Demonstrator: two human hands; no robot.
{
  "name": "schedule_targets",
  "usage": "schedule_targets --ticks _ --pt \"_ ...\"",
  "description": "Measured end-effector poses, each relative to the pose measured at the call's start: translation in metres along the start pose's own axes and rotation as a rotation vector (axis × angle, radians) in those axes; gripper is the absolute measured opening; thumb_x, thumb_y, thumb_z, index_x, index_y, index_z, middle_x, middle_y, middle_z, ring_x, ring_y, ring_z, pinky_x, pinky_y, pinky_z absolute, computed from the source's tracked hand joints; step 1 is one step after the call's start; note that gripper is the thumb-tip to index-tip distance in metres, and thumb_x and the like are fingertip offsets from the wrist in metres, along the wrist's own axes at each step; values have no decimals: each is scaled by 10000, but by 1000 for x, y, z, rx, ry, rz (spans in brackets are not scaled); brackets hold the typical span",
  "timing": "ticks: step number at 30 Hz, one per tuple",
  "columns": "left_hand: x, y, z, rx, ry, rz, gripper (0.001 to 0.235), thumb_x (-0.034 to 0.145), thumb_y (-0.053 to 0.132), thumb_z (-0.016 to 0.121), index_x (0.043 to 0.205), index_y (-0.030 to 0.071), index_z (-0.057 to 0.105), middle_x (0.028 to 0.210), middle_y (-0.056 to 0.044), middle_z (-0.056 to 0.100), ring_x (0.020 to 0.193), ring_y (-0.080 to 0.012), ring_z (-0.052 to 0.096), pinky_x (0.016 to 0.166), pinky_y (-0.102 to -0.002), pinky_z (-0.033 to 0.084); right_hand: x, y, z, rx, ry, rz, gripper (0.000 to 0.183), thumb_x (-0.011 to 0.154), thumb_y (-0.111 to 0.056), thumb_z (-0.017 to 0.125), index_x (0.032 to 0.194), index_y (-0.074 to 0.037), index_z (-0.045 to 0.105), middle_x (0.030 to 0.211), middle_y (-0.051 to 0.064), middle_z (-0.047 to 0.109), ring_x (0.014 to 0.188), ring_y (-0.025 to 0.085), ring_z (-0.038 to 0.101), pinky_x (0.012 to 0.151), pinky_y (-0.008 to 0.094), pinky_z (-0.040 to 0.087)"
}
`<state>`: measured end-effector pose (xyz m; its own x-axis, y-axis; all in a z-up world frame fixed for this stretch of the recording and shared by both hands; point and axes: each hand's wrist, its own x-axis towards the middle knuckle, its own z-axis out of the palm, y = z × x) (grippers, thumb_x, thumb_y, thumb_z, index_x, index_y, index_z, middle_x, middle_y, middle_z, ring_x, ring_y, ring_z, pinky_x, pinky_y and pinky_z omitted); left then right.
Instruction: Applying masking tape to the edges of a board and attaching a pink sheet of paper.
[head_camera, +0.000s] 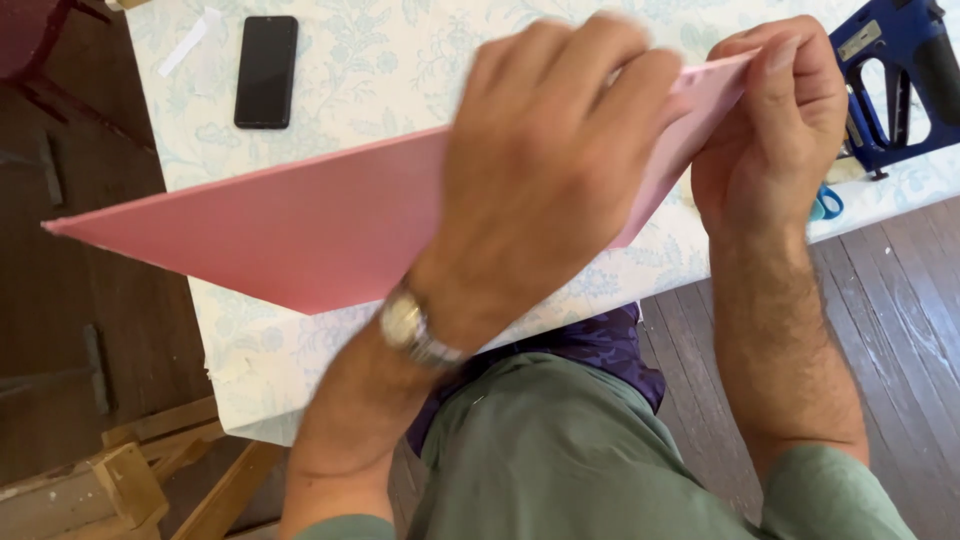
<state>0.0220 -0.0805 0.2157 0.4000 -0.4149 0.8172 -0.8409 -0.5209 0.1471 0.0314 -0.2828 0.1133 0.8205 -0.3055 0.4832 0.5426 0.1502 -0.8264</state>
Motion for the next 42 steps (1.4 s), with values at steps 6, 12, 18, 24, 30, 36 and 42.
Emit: schedule_targets --ticks 6,12,18,24,30,36,42 --pt "12 2 49 58 -143 -72 140 927 191 702 839 129 612 827 -42 576 724 -283 590 580 -455 463 -3 -12 -7 -136 -64 -66 166 1121 -183 676 1115 -45 585 986 89 645 841 132 599 758 244 480" --pt "12 7 45 5 -159 -87 185 968 130 597 798 90 538 764 -39 513 669 -248 521 472 -424 394 -9 -19 -3 -114 -101 -30 263 1144 -288 618 1097 -32 582 1043 90 664 885 137 627 767 236 494" --pt "19 0 31 -73 -369 -113 241 998 233 526 864 63 633 801 -56 573 721 -310 580 481 -502 434 -6 -24 -12 -246 -97 -75 277 1155 -249 610 1036 1 602 938 81 611 737 107 456 671 254 344" --pt "24 -12 7 -275 -524 -70 192 925 39 731 1041 28 579 970 -100 611 750 -260 610 581 -396 467 9 -61 -25 -602 -427 -151 95 1154 156 661 1229 99 646 1076 169 643 900 195 580 770 270 474" --pt "17 -18 11 -317 -553 -107 49 939 69 652 986 70 667 904 -48 660 750 -245 618 574 -392 435 20 -76 -28 -867 -633 -396 115 1174 -8 822 1095 63 778 1043 174 747 970 300 688 821 373 493" --pt "15 -19 11 -268 -560 -46 77 983 103 620 991 47 672 865 -79 641 721 -292 601 556 -434 408 20 -77 -36 -1010 -666 -478 173 1233 38 812 1081 65 736 1056 165 738 963 324 679 813 403 486" --pt "14 -20 7 -278 -606 -20 138 1001 149 621 896 64 651 824 -71 634 693 -325 609 551 -470 415 32 -88 -43 -920 -831 -375 182 1121 -90 715 1131 87 758 1082 217 722 982 321 692 831 377 517"
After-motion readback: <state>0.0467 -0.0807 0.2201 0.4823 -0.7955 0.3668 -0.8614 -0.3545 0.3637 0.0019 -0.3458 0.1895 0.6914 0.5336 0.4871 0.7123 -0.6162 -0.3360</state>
